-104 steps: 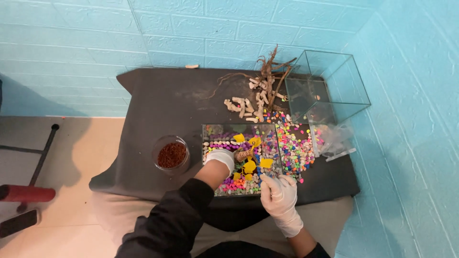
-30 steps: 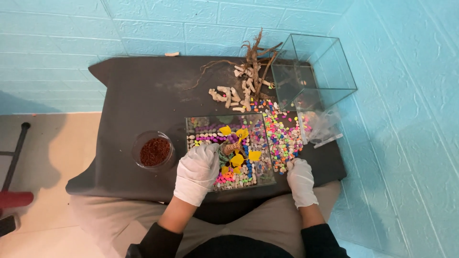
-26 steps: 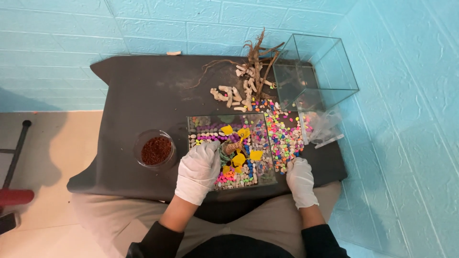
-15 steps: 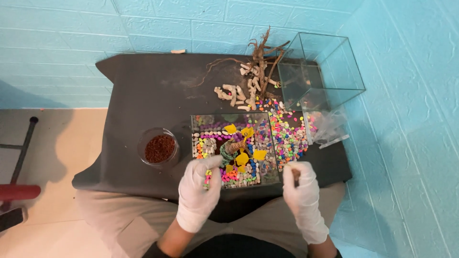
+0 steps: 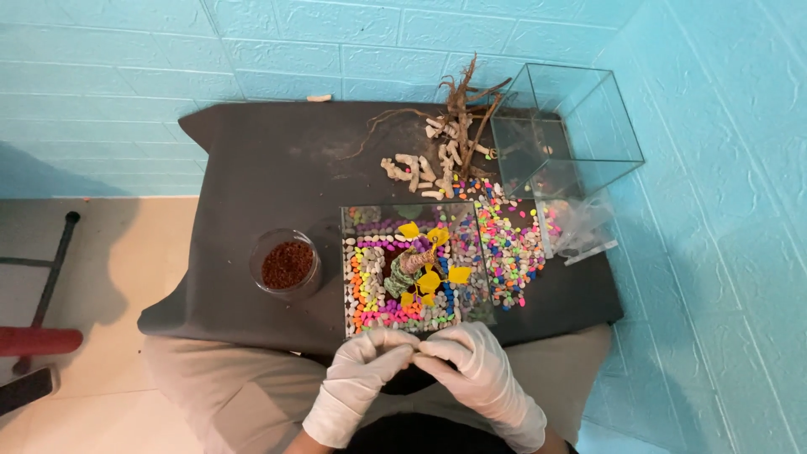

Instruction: The person is decorating a small glass tank by carefully placing colorful beads and small yellow ornaments inside to create a decorative arrangement.

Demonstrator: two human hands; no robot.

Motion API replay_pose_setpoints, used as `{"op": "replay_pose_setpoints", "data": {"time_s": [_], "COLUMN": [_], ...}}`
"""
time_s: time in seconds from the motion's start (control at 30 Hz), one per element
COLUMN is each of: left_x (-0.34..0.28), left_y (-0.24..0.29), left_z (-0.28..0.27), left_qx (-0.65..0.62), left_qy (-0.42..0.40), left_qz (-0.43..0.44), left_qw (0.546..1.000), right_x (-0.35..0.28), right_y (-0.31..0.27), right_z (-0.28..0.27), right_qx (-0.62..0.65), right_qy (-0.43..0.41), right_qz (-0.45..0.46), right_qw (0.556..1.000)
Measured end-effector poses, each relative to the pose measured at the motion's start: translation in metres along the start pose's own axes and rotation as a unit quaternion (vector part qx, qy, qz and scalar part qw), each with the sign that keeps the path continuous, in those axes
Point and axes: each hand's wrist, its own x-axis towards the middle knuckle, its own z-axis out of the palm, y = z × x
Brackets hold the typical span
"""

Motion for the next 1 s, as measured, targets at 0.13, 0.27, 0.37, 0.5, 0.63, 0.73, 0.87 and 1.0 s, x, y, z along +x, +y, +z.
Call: {"op": "replay_pose_setpoints", "data": {"time_s": [0.13, 0.27, 0.37, 0.5, 0.63, 0.73, 0.87, 1.0], "left_x": [0.010, 0.085, 0.130, 0.199, 0.214, 0.215, 0.214, 0.225], "left_y": [0.034, 0.031, 0.049, 0.031, 0.023, 0.018, 0.016, 0.009], "left_z": [-0.006, -0.034, -0.008, -0.002, -0.004, -0.004, -0.003, -0.007], "left_qx": [0.092, 0.601, 0.795, 0.819, 0.808, 0.830, 0.847, 0.836], "left_qy": [0.051, 0.055, -0.055, -0.085, -0.091, -0.080, -0.082, -0.110], "left_qz": [0.141, 0.167, -0.030, -0.154, -0.157, -0.135, -0.128, -0.162], "left_qw": [0.984, 0.780, 0.603, 0.546, 0.561, 0.535, 0.509, 0.513], "right_x": [-0.010, -0.017, -0.021, -0.020, -0.017, -0.015, -0.018, -0.022], "right_y": [0.017, 0.040, 0.050, 0.053, 0.053, 0.053, 0.054, 0.057], "right_z": [0.002, 0.016, 0.020, 0.021, 0.021, 0.022, 0.023, 0.025], "right_qx": [-0.084, -0.114, -0.188, -0.206, -0.209, -0.204, -0.208, -0.220], "right_qy": [0.073, 0.068, 0.045, 0.050, 0.069, 0.087, 0.100, 0.105], "right_qz": [0.049, 0.056, -0.013, -0.030, -0.045, -0.056, -0.066, -0.066], "right_qw": [0.993, 0.990, 0.981, 0.977, 0.974, 0.973, 0.971, 0.968]}}
